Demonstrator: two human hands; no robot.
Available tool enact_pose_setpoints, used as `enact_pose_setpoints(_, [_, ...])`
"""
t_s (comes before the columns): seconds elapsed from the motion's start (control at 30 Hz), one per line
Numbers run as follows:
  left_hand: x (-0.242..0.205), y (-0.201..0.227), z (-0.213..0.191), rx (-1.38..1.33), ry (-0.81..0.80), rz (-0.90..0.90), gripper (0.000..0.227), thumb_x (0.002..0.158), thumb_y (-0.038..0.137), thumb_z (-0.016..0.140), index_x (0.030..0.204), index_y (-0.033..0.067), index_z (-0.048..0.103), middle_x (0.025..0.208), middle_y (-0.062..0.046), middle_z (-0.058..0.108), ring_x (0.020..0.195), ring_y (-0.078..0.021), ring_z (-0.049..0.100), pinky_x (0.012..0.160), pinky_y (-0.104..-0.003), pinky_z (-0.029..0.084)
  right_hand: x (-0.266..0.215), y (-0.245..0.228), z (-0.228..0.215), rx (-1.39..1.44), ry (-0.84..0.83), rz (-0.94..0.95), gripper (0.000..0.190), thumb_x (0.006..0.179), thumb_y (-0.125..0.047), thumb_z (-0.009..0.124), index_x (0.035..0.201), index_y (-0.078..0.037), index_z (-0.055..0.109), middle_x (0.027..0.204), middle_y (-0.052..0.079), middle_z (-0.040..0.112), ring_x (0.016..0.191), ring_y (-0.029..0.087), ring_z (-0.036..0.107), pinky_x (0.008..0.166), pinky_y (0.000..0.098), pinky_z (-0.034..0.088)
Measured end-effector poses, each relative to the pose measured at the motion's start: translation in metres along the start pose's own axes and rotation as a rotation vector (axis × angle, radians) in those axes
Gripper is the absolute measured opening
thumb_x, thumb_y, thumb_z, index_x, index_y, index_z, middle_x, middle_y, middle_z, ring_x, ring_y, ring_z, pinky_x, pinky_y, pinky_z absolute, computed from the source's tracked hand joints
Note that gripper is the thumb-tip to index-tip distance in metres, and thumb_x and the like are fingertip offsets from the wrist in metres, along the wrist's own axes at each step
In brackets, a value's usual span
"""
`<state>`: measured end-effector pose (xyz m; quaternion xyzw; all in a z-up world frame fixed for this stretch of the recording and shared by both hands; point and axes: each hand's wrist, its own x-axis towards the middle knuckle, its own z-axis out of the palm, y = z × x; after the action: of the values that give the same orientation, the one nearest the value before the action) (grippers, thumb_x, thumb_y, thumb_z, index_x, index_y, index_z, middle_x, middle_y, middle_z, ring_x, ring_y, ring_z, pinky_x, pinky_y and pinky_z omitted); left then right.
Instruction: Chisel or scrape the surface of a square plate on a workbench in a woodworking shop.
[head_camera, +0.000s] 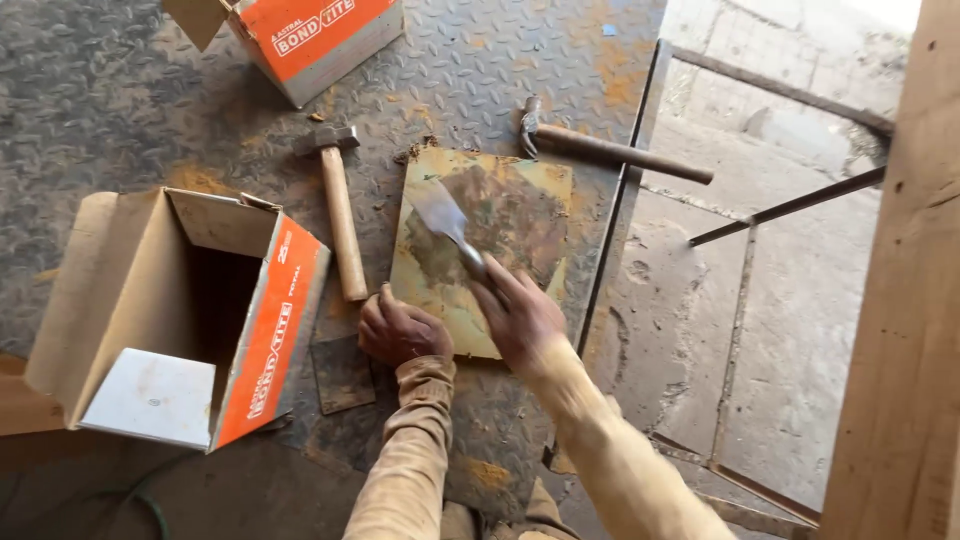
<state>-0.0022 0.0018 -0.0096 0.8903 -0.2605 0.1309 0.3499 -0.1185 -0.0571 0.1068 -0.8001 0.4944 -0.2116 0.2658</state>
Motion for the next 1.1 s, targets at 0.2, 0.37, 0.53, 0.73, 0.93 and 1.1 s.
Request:
enact_pose_setpoints(0.2, [0.004,-0.001,-0.002,0.028,-0.030,-0.007,0.031,0.105,0.028,0.053,0.125,0.0073,0.064,0.120,-0.014,0.062,0.108,-0.0375,0.056,0.090,-0.054,0.042,-0.131,0.039,-0.063,0.017,-0.009,0.339,0.050,0.095,-0.030,0.065,0.143,-0.019,0.059,0.092,0.008,0.068,0.071,0.021,0.068,0.062,0.0353,0.055])
enact_pose_setpoints(0.37, [0.003,-0.005,0.000,0.064,-0.059,0.001,0.039,0.104,0.037,0.057,0.130,0.0090,0.065,0.124,-0.014,0.062,0.109,-0.0360,0.056,0.089,-0.054,0.042,-0.207,0.066,-0.072,0.046,0.047,0.535,0.050,0.092,-0.027,0.069,0.140,-0.014,0.062,0.078,0.006,0.064,0.062,0.017,0.061,0.056,0.0332,0.050])
enact_pose_setpoints(0.53, [-0.001,-0.005,-0.007,0.067,-0.185,-0.016,0.043,0.104,0.040,0.057,0.135,0.0102,0.061,0.132,-0.015,0.060,0.116,-0.0365,0.054,0.093,-0.055,0.042,-0.235,0.066,-0.082,0.073,0.102,0.596,0.052,0.091,-0.026,0.071,0.140,-0.013,0.063,0.073,0.006,0.063,0.059,0.015,0.059,0.054,0.0332,0.049])
enact_pose_setpoints(0.73, [-0.063,0.005,-0.083,-0.092,-0.631,-0.291,0.059,0.100,0.036,0.056,0.152,0.0121,0.042,0.157,-0.028,0.030,0.144,-0.0431,0.027,0.114,-0.055,0.024,-0.257,0.065,-0.082,0.084,0.173,0.452,0.051,0.091,-0.027,0.070,0.138,-0.011,0.063,0.090,0.009,0.072,0.072,0.019,0.070,0.065,0.0344,0.056])
enact_pose_setpoints(0.93, [-0.101,0.003,-0.086,-0.262,-0.632,-0.095,0.050,0.097,0.029,0.055,0.142,0.0078,0.052,0.143,-0.017,0.055,0.130,-0.0306,0.057,0.113,-0.043,0.045,-0.248,0.078,-0.072,-0.012,0.118,0.403,0.052,0.092,-0.033,0.067,0.140,-0.014,0.061,0.098,0.011,0.073,0.076,0.022,0.073,0.065,0.0367,0.060])
enact_pose_setpoints(1.1, [-0.070,0.028,-0.025,-0.187,-0.530,0.497,0.050,0.099,0.025,0.061,0.142,0.0029,0.052,0.156,-0.018,0.047,0.145,-0.0352,0.042,0.122,-0.050,0.032,-0.220,0.088,-0.051,-0.130,0.044,0.459,0.053,0.096,-0.039,0.062,0.145,-0.020,0.056,0.092,0.009,0.071,0.062,0.022,0.071,0.053,0.0343,0.061])
